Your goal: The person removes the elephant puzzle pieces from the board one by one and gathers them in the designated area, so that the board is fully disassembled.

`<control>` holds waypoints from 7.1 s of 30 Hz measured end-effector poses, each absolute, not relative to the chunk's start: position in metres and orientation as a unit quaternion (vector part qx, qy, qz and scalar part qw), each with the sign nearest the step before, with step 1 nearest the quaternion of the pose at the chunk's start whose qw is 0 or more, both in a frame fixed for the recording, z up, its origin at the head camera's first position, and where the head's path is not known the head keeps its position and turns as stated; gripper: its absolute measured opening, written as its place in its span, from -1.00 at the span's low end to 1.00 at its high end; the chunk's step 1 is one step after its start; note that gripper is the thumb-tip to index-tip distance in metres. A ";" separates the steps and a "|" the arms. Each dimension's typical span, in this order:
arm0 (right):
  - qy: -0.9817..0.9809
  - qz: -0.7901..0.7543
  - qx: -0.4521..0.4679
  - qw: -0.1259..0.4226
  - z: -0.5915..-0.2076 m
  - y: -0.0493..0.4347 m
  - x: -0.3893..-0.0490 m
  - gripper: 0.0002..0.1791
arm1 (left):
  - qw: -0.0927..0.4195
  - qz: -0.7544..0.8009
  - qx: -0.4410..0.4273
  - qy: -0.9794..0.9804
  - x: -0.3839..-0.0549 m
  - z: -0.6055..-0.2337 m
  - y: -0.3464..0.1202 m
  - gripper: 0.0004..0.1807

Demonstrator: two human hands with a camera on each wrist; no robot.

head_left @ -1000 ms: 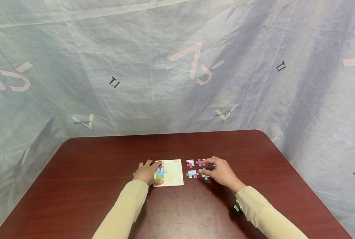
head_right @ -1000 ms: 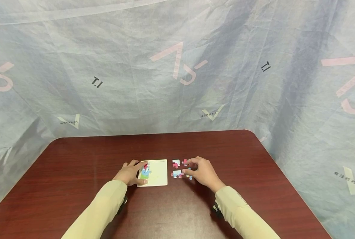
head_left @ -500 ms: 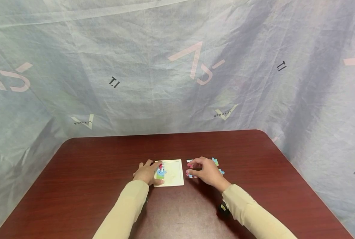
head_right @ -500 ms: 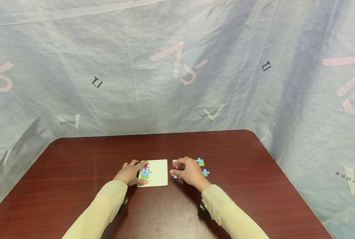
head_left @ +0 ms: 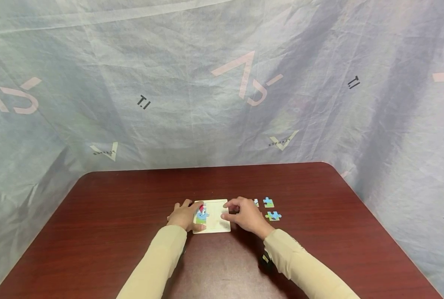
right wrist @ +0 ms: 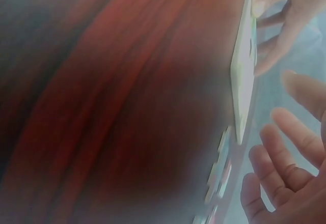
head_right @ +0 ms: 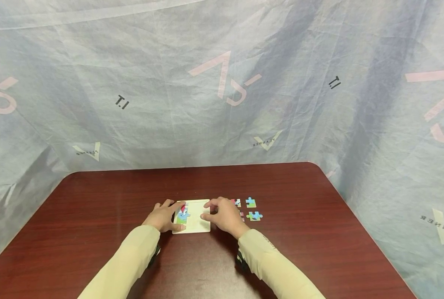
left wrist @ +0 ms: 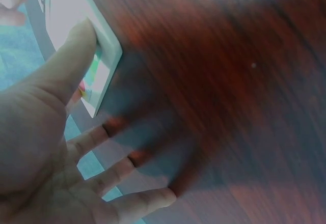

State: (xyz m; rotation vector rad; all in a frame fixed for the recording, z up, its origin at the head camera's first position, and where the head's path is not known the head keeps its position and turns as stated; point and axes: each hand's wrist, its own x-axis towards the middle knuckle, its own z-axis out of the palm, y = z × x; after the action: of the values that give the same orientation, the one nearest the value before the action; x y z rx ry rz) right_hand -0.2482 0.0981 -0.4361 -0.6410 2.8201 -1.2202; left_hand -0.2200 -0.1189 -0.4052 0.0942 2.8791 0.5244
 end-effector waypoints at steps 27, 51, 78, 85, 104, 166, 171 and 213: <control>0.933 -0.280 -0.228 -0.011 -0.434 0.042 -0.264 -0.79 | 0.117 0.180 0.021 0.977 -0.226 -0.409 -0.119 -0.17; 0.949 -0.199 -0.245 0.008 -0.433 0.028 -0.273 -0.82 | 0.118 0.169 0.013 0.978 -0.226 -0.410 -0.119 -0.16; 0.963 -0.188 -0.196 0.005 -0.434 0.034 -0.274 -0.73 | 0.111 0.167 0.006 0.980 -0.226 -0.408 -0.118 -0.08; 0.962 -0.185 -0.200 0.013 -0.431 0.037 -0.277 -0.70 | 0.116 0.168 0.001 0.979 -0.227 -0.409 -0.118 -0.08; 0.948 -0.210 -0.236 0.035 -0.426 0.054 -0.275 -0.78 | 0.109 0.172 0.001 0.979 -0.229 -0.411 -0.118 -0.07; 0.942 -0.193 -0.274 0.006 -0.418 0.150 -0.246 -0.77 | 0.102 0.168 0.016 0.980 -0.224 -0.411 -0.117 -0.10; 0.940 -0.184 -0.286 0.005 -0.420 0.158 -0.244 -0.78 | 0.103 0.168 0.013 0.980 -0.224 -0.411 -0.117 -0.10; 0.921 -0.227 -0.317 -0.001 -0.429 0.167 -0.231 -0.78 | 0.105 0.169 0.016 0.980 -0.224 -0.410 -0.118 -0.10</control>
State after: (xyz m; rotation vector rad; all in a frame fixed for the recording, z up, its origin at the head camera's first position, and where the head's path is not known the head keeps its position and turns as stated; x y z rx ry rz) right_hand -0.2311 0.1673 -0.4287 -0.9961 2.8954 -0.7138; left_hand -0.2245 -0.1184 -0.4101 0.0460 2.8874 0.4981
